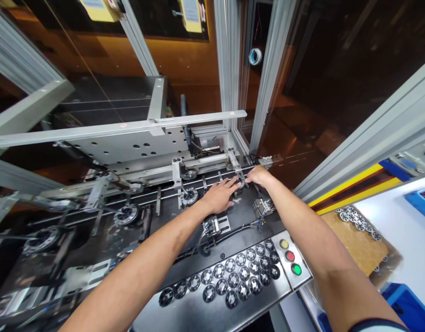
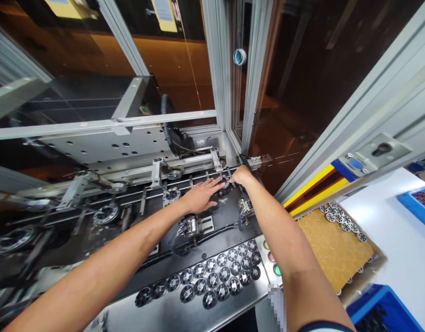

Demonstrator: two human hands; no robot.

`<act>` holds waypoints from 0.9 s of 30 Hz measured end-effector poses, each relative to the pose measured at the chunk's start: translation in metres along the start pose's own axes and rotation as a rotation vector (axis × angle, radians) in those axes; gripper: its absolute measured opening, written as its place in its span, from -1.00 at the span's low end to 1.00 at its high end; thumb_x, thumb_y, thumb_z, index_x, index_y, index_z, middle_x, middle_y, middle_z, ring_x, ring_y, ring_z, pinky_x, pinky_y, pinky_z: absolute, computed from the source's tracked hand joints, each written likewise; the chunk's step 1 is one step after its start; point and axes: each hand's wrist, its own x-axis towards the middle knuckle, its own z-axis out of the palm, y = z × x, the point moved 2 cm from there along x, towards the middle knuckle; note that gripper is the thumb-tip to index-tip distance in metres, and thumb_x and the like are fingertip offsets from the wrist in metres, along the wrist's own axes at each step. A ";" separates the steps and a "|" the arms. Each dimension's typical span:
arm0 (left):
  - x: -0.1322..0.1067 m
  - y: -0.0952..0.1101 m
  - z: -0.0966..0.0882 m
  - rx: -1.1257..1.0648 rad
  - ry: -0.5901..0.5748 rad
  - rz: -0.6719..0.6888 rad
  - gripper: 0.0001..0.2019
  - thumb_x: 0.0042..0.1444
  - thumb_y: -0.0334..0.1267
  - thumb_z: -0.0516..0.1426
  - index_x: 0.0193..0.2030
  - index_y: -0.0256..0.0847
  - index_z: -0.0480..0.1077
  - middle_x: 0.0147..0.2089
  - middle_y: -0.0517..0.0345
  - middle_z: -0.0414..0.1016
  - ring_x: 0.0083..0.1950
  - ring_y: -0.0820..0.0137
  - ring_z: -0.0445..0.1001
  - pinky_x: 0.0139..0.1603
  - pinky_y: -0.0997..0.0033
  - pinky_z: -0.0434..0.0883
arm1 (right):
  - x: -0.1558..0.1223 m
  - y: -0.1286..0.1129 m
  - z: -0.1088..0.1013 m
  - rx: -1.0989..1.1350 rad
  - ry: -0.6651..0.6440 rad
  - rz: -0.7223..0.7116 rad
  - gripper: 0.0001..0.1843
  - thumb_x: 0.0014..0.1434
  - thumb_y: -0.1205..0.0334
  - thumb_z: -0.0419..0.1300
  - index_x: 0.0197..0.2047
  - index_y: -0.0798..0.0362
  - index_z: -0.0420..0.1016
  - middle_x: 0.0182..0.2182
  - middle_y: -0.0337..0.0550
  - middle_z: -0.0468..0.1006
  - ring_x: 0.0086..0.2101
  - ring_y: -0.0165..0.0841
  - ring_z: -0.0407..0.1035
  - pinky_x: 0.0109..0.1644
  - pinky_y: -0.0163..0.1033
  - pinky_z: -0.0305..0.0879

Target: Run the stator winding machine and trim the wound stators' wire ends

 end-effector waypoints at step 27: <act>0.002 -0.006 0.005 -0.014 0.014 0.006 -0.20 0.13 -0.26 0.22 0.46 -0.01 -0.02 0.57 0.04 -0.19 0.49 -0.05 0.01 0.39 -0.06 0.17 | -0.003 0.000 0.002 -0.025 -0.126 -0.003 -0.66 0.31 0.12 0.21 0.08 0.11 0.43 0.02 -0.07 0.49 -0.07 -0.22 0.46 -0.02 -0.03 0.48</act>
